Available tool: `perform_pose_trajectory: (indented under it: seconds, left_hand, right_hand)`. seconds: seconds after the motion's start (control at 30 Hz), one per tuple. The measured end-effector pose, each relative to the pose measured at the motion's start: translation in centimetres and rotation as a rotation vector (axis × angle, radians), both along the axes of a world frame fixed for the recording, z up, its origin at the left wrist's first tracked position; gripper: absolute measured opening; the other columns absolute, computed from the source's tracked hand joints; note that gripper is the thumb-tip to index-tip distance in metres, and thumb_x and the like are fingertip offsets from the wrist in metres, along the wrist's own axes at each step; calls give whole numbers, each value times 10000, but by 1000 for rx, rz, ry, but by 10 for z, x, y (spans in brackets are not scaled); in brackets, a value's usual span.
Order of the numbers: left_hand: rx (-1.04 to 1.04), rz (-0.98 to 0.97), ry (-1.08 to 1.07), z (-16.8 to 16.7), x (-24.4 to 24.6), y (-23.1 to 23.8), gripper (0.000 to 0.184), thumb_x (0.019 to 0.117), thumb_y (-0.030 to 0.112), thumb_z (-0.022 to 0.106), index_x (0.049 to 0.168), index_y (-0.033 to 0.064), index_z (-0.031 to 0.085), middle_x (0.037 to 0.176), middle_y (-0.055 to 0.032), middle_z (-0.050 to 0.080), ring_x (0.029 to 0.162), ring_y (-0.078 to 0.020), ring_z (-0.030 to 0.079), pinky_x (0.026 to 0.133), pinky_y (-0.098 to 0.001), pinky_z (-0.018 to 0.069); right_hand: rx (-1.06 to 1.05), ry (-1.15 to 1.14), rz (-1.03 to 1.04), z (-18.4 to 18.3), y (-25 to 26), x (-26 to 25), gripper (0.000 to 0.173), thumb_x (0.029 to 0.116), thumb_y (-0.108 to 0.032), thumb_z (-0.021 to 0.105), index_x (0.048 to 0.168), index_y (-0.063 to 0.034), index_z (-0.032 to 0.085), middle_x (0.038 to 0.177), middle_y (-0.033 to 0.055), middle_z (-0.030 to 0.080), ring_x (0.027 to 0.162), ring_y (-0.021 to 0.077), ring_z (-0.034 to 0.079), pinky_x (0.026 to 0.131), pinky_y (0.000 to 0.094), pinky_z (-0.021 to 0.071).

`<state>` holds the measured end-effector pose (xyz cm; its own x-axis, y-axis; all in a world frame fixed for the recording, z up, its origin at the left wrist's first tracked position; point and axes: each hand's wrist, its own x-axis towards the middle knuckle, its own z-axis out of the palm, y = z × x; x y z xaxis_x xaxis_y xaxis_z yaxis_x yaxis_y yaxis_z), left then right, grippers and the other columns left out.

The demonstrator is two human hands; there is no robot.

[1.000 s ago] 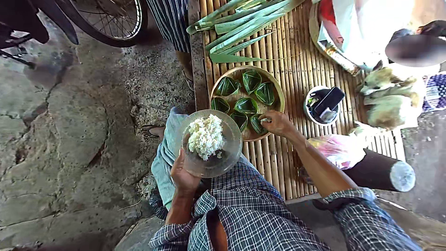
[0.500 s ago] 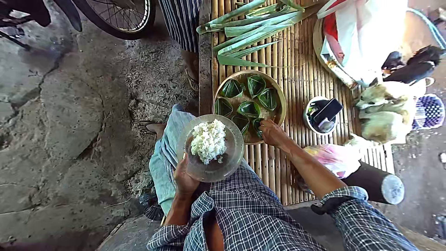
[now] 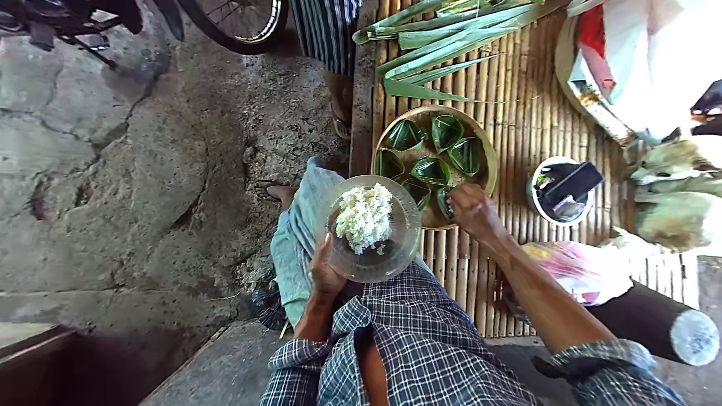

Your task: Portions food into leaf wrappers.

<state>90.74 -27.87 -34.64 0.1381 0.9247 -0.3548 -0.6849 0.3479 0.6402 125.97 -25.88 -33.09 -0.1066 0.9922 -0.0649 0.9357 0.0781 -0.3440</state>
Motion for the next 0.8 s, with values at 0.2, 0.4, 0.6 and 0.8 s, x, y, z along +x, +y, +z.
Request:
perform_pose_trajectory:
  seconds: [0.2,0.4,0.6,0.8]
  left_hand:
    - [63,-57,21,-2,0,-1,464,1041,313,382,1425,94,521,1298,-108,657,1196,-209,634,1037,-456,523]
    - [91,7,69,2,1,-7,455,1052,251,329,1427,61,501,1252,-115,676,1150,-202,658,1017,-440,540]
    - [101,22,78,-3,1,-12,431,1065,270,310,1379,48,504,1252,-114,671,1178,-209,647,1025,-465,531]
    - [114,-2,51,-1,3,-8,454,1068,266,290,1407,50,501,1287,-127,660,1199,-220,639,1040,-468,522]
  right_hand:
    - [55,318,139,91,9,-94,211,960,-167,677,1136,-79,751,1107,83,722,1022,186,702,913,390,602]
    - [-176,74,245,55,-7,-149,300,924,-169,709,1219,-117,696,1116,158,667,1040,344,667,855,501,590]
    - [-101,9,219,49,-17,-162,120,955,-4,580,964,4,700,1007,176,664,974,330,683,803,434,604]
    - [-33,-20,267,46,-22,-156,121,962,5,562,960,-4,683,962,165,649,931,317,674,763,395,599]
